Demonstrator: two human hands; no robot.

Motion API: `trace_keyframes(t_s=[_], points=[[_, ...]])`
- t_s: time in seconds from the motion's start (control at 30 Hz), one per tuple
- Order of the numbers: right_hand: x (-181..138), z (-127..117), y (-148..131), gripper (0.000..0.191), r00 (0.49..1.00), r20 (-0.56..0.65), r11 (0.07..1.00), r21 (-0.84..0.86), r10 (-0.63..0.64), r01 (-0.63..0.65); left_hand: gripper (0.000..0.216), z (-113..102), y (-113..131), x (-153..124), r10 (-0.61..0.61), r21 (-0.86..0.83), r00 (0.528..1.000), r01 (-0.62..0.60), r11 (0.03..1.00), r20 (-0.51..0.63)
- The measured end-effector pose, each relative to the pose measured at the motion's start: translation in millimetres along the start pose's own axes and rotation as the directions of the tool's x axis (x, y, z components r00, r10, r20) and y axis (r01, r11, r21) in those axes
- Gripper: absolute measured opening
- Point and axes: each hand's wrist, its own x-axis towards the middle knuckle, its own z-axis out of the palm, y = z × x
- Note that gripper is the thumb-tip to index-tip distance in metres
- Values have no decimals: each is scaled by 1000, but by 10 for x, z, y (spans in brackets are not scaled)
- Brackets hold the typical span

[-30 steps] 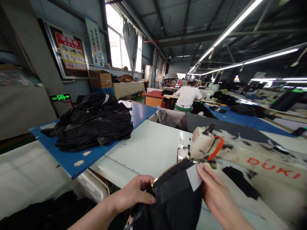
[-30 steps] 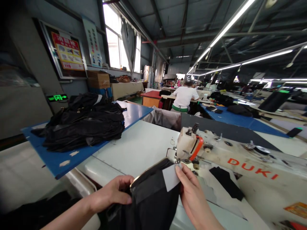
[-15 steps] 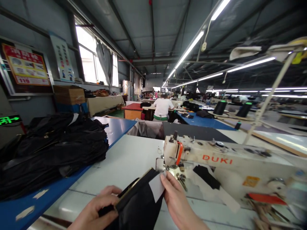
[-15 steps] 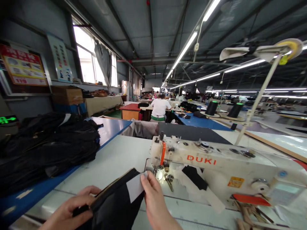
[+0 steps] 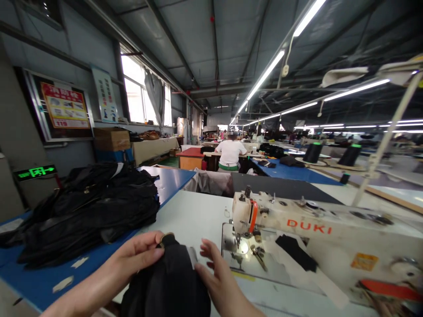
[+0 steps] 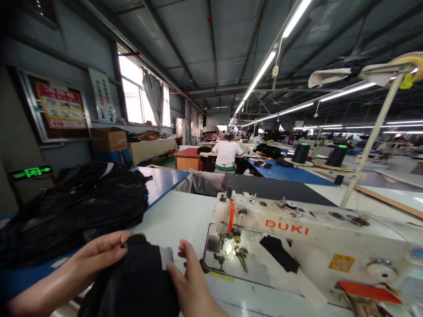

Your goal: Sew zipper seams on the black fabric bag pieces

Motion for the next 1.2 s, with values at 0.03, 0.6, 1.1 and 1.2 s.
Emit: trace_keyframes(t_s=[0.03, 0.6, 1.1, 1.2], points=[[-19, 12, -47, 55, 1000, -13, 997, -70, -23, 22, 25, -28, 80, 15, -20, -1, 999, 20, 1000, 31], [-237, -110, -332, 17, 964, 220, 921, -325, -147, 215, 10, -414, 1092, 1223, 343, 968, 909, -250, -9, 238], [-415, -596, 192, 21, 971, 214, 784, -583, -105, 213, 11, 213, -1363, 1187, 236, 777, 805, -378, -503, 545], [-312, -596, 271, 25, 966, 225, 706, -664, -126, 247, 8, 264, -1306, 1058, 236, 796, 827, -350, -494, 510]])
